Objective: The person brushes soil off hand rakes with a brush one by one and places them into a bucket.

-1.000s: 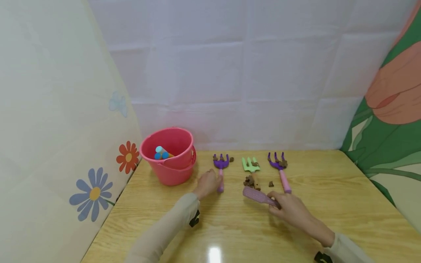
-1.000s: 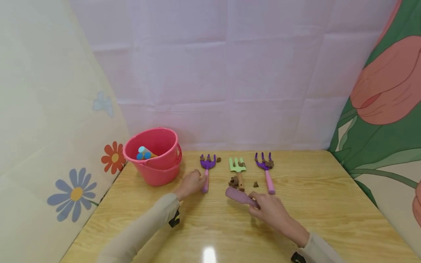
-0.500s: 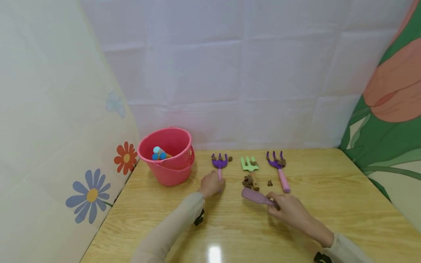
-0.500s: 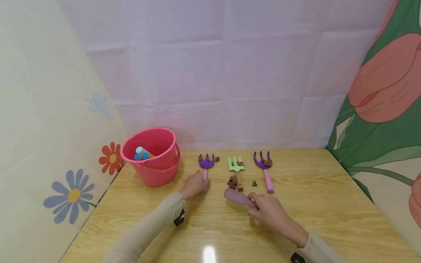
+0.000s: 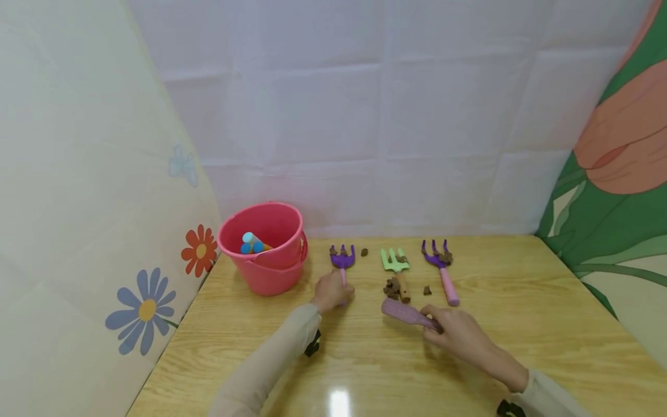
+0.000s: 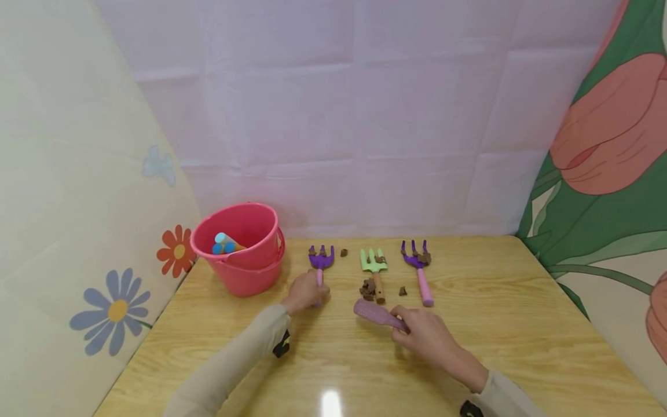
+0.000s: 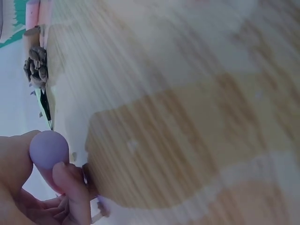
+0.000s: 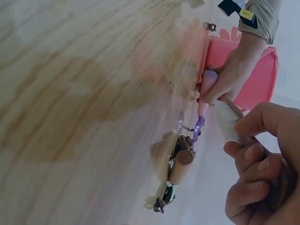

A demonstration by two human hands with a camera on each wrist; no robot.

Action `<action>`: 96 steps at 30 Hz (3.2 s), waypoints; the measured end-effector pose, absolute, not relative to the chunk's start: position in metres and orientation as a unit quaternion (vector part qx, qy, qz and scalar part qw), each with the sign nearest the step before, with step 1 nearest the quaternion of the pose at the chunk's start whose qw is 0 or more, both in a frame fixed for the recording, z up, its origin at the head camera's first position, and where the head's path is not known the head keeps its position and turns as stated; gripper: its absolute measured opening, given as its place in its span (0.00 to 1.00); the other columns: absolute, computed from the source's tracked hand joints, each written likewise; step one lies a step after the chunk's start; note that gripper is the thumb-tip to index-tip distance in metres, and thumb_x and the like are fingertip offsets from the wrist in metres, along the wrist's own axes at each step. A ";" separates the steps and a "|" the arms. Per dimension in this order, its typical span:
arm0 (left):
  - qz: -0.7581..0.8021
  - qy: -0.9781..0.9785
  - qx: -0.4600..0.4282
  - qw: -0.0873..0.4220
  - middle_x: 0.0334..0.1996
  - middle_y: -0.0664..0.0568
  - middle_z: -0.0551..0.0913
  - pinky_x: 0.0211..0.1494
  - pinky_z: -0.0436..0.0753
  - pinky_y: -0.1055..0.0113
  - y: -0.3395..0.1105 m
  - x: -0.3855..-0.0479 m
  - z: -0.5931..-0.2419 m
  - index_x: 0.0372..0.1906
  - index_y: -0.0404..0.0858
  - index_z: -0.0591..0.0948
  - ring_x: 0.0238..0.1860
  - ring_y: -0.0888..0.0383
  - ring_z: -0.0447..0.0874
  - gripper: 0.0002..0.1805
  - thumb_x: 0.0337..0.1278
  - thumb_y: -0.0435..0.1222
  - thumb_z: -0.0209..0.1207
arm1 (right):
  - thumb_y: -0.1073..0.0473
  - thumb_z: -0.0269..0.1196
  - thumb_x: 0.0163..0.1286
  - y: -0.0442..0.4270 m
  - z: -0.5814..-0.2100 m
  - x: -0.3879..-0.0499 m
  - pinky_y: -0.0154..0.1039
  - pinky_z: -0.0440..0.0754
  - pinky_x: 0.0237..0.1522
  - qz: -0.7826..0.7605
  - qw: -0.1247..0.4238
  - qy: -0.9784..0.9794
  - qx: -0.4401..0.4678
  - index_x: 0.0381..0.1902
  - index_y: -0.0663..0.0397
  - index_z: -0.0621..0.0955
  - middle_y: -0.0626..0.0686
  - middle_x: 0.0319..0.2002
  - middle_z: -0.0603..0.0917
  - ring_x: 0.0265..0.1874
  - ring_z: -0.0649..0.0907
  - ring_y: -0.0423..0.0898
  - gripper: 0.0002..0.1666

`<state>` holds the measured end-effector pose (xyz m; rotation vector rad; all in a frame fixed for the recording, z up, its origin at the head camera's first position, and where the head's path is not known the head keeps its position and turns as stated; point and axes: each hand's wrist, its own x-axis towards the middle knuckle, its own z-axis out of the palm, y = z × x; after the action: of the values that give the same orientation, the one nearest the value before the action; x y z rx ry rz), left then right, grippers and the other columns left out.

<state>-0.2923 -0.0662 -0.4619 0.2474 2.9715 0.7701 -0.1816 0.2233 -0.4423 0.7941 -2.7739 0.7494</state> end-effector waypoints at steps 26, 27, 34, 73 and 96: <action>0.250 0.966 0.066 0.021 0.24 0.51 0.77 0.31 0.75 0.61 -0.080 -0.295 -0.457 0.21 0.41 0.73 0.20 0.57 0.77 0.13 0.61 0.36 0.58 | 0.63 0.69 0.56 0.221 -0.440 -0.182 0.27 0.60 0.12 0.244 0.080 -0.930 0.262 0.42 0.58 0.84 0.34 0.16 0.67 0.12 0.61 0.30 0.14; 0.254 0.965 0.069 0.019 0.24 0.51 0.77 0.31 0.76 0.61 -0.081 -0.294 -0.457 0.21 0.41 0.72 0.20 0.58 0.77 0.13 0.61 0.35 0.58 | 0.63 0.69 0.56 0.220 -0.440 -0.182 0.27 0.60 0.12 0.245 0.078 -0.930 0.263 0.42 0.58 0.84 0.34 0.16 0.68 0.12 0.61 0.30 0.14; 0.277 0.958 0.078 0.012 0.24 0.50 0.76 0.27 0.75 0.63 -0.088 -0.290 -0.456 0.20 0.40 0.72 0.19 0.58 0.77 0.14 0.61 0.35 0.58 | 0.64 0.68 0.57 0.220 -0.437 -0.183 0.27 0.61 0.12 0.256 0.084 -0.924 0.270 0.43 0.59 0.84 0.34 0.18 0.70 0.12 0.62 0.29 0.14; 0.371 0.923 0.097 0.009 0.21 0.50 0.76 0.15 0.76 0.69 -0.104 -0.248 -0.449 0.43 0.28 0.76 0.17 0.59 0.76 0.11 0.64 0.34 0.57 | 0.58 0.68 0.66 0.216 -0.425 -0.202 0.30 0.68 0.14 0.270 0.127 -0.920 0.254 0.47 0.66 0.83 0.38 0.20 0.73 0.14 0.67 0.31 0.17; 0.394 0.909 0.136 0.029 0.22 0.52 0.75 0.16 0.74 0.71 -0.085 -0.220 -0.444 0.54 0.27 0.76 0.18 0.61 0.72 0.16 0.69 0.34 0.55 | 0.58 0.62 0.72 0.206 -0.413 -0.235 0.33 0.67 0.20 0.244 0.157 -0.901 0.321 0.49 0.60 0.84 0.37 0.20 0.75 0.13 0.64 0.30 0.14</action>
<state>-0.2201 -0.0850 -0.4438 0.4196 2.8026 1.2143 -0.2349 0.2060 -0.4126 0.9195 -2.5787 0.6988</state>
